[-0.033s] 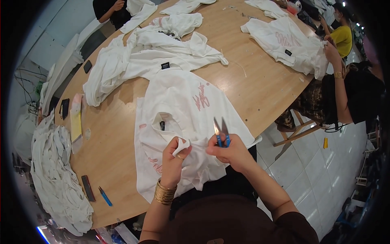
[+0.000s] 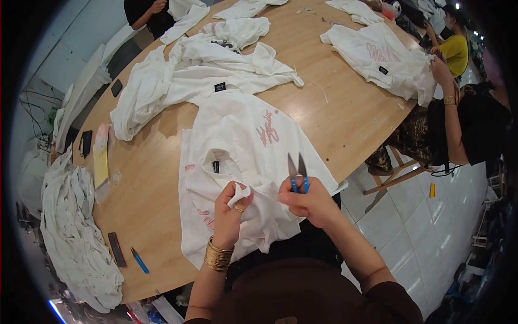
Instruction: Trimming loose threads from a white t-shirt using small thread cutters.
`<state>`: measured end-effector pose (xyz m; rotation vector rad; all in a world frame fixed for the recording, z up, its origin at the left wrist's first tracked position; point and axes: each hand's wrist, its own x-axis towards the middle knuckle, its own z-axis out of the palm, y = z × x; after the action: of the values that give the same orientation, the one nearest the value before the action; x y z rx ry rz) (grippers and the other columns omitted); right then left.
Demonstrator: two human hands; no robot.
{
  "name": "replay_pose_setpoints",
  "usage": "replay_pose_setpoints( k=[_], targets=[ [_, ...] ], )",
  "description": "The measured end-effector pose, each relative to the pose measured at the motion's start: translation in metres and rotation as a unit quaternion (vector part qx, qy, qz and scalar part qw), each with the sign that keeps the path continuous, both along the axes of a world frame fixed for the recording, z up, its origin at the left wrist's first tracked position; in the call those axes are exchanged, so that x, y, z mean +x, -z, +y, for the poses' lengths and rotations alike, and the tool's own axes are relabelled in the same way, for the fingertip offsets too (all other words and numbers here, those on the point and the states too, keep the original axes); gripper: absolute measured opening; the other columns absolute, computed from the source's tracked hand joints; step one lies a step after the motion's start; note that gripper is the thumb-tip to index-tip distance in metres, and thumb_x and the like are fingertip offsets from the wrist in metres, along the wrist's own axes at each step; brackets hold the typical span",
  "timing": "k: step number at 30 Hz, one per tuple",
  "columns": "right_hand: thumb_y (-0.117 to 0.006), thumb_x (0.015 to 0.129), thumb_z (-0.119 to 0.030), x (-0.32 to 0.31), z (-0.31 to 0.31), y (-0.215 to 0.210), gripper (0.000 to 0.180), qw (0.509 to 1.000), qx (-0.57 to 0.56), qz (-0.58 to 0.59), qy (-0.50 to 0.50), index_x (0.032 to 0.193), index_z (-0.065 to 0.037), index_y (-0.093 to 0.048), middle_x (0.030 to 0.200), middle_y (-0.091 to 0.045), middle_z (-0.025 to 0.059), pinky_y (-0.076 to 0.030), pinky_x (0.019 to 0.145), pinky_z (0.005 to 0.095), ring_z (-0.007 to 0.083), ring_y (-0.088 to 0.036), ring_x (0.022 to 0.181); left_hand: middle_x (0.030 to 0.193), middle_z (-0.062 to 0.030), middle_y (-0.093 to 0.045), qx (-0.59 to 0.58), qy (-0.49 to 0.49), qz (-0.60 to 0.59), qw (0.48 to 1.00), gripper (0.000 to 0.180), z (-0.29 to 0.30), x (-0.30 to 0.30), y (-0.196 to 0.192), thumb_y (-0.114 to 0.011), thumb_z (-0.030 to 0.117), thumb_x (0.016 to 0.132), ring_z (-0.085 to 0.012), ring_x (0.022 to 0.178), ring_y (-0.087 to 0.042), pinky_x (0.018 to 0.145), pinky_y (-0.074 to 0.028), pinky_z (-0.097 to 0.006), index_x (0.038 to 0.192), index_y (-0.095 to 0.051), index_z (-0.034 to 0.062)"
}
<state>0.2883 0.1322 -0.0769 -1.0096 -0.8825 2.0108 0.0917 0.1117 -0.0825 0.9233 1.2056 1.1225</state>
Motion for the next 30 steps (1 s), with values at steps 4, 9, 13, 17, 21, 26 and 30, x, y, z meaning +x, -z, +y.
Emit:
replay_pose_setpoints(
  k=[4, 9, 13, 17, 21, 26, 30],
  targets=[
    [-0.067, 0.079, -0.012, 0.004, 0.002, -0.007, 0.014, 0.999, -0.005, 0.010, 0.033, 0.082, -0.001, -0.059, 0.062, -0.047, -0.0036, -0.026, 0.043, 0.0194, 0.0036, -0.037, 0.047, 0.084, 0.0032, -0.055, -0.024, 0.011, -0.017, 1.000, 0.005, -0.001, -0.009, 0.007, -0.056, 0.000, 0.080, -0.0042, 0.080, -0.046, 0.075, -0.038, -0.019, 0.083, -0.055, 0.0040],
    [-0.070, 0.078, -0.017, -0.018, -0.007, -0.007, 0.019, 0.970, 0.179, -0.151, 0.062, 0.084, -0.001, -0.061, 0.064, -0.050, -0.0021, -0.035, 0.050, 0.0213, 0.0068, -0.044, 0.055, 0.085, 0.0019, -0.056, -0.002, -0.002, -0.036, 0.999, 0.006, -0.001, -0.005, 0.007, -0.057, -0.001, 0.079, -0.0059, 0.080, -0.048, 0.076, -0.038, -0.020, 0.083, -0.056, 0.0035],
    [-0.069, 0.078, -0.015, -0.025, -0.007, -0.006, 0.015, 0.927, 0.273, -0.254, 0.043, 0.084, -0.002, -0.062, 0.073, -0.055, -0.0016, -0.032, 0.054, 0.0206, 0.0037, -0.040, 0.061, 0.084, 0.0019, -0.056, 0.034, 0.003, -0.021, 0.999, 0.010, -0.001, -0.008, 0.012, -0.057, -0.001, 0.078, -0.0065, 0.079, -0.047, 0.075, -0.038, -0.021, 0.087, -0.057, 0.0037],
    [-0.068, 0.079, -0.016, -0.023, -0.010, 0.009, 0.018, 0.965, 0.189, -0.183, 0.008, 0.087, -0.002, -0.061, 0.074, -0.058, 0.0015, -0.038, 0.058, 0.0226, 0.0069, -0.046, 0.064, 0.085, 0.0038, -0.054, -0.001, -0.040, -0.011, 0.999, 0.014, -0.003, -0.013, 0.013, -0.056, -0.003, 0.079, -0.0057, 0.079, -0.047, 0.072, -0.038, -0.019, 0.091, -0.057, 0.0040],
    [-0.067, 0.079, -0.016, -0.016, -0.008, 0.008, 0.018, 0.976, 0.147, -0.157, 0.009, 0.088, -0.001, -0.060, 0.077, -0.060, 0.0048, -0.042, 0.061, 0.0244, 0.0102, -0.051, 0.066, 0.085, 0.0043, -0.054, -0.009, -0.044, -0.039, 0.998, 0.014, -0.004, -0.014, 0.013, -0.056, -0.003, 0.081, -0.0051, 0.077, -0.047, 0.071, -0.038, -0.018, 0.093, -0.057, 0.0040],
    [-0.066, 0.080, -0.013, -0.031, -0.012, 0.000, 0.014, 0.933, 0.256, -0.251, 0.033, 0.086, -0.002, -0.059, 0.077, -0.056, 0.0026, -0.039, 0.059, 0.0224, 0.0093, -0.049, 0.065, 0.085, 0.0028, -0.055, -0.019, -0.051, -0.107, 0.993, 0.011, -0.004, -0.013, 0.019, -0.059, 0.003, 0.084, -0.0059, 0.076, -0.049, 0.072, -0.041, -0.020, 0.095, -0.057, 0.0037],
    [-0.064, 0.081, -0.010, -0.040, -0.013, 0.010, 0.009, 0.893, 0.350, -0.274, 0.067, 0.083, -0.003, -0.057, 0.079, -0.054, 0.0010, -0.037, 0.059, 0.0205, 0.0079, -0.046, 0.064, 0.087, 0.0018, -0.056, -0.016, -0.056, -0.123, 0.991, 0.012, -0.005, -0.009, 0.023, -0.059, 0.005, 0.084, -0.0061, 0.079, -0.049, 0.072, -0.041, -0.021, 0.096, -0.056, 0.0032]
  ],
)
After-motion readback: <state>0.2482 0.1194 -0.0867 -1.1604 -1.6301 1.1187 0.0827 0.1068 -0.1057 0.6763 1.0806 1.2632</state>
